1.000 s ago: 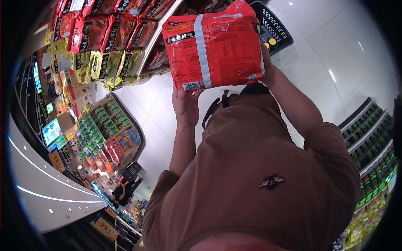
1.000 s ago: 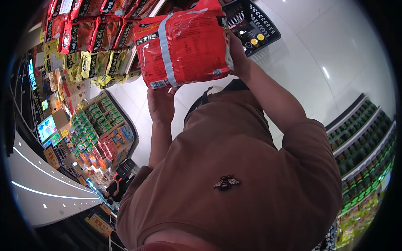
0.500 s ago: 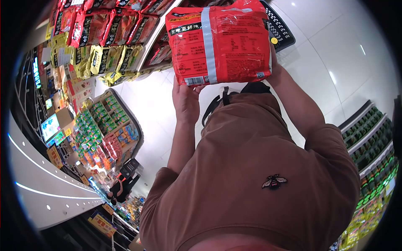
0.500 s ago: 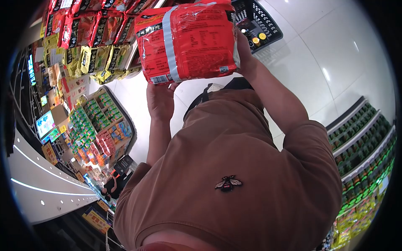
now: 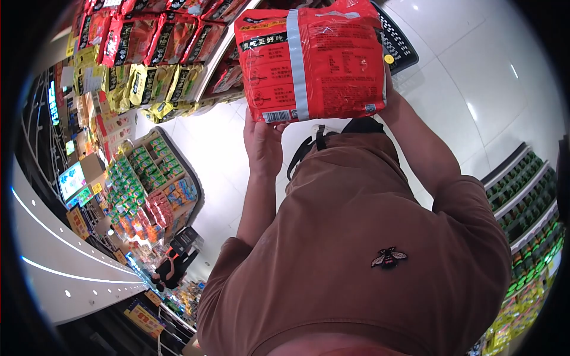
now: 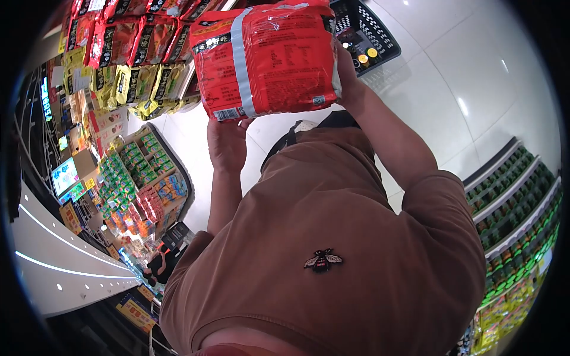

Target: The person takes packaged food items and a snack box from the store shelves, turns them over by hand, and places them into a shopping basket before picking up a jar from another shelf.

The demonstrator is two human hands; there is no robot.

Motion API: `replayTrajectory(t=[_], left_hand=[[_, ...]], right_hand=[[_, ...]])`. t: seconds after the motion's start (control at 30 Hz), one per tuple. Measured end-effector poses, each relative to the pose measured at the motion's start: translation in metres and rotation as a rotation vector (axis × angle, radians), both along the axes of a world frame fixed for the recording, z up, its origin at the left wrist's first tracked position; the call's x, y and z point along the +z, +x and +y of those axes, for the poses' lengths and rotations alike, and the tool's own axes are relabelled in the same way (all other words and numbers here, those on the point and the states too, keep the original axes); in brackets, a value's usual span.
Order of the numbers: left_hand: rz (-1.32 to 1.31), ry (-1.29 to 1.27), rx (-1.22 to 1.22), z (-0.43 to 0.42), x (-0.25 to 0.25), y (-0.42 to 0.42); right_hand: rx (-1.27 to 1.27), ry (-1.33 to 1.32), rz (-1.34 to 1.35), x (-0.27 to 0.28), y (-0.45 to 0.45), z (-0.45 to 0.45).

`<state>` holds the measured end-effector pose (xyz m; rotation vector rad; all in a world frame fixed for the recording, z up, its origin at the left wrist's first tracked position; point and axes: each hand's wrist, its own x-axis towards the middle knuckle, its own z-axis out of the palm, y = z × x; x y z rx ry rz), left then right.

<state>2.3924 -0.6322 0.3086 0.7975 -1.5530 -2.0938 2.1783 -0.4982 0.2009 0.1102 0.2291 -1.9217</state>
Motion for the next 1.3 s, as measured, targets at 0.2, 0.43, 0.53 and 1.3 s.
replayTrajectory(t=[0.2, 0.43, 0.53, 1.3], left_hand=[[0.014, -0.019, -0.011, 0.004, 0.008, -0.002], [-0.026, 0.002, 0.046, 0.014, 0.021, -0.009], [-0.042, -0.026, 0.040, 0.016, 0.021, -0.010], [0.014, -0.055, -0.028, 0.014, 0.020, -0.009]], right_hand=[[0.010, -0.015, 0.035, -0.016, 0.001, -0.002], [0.033, -0.181, 0.012, -0.034, 0.009, 0.004], [0.039, -0.280, -0.061, -0.033, 0.010, 0.004], [0.045, -0.436, -0.016, -0.050, 0.014, 0.018]])
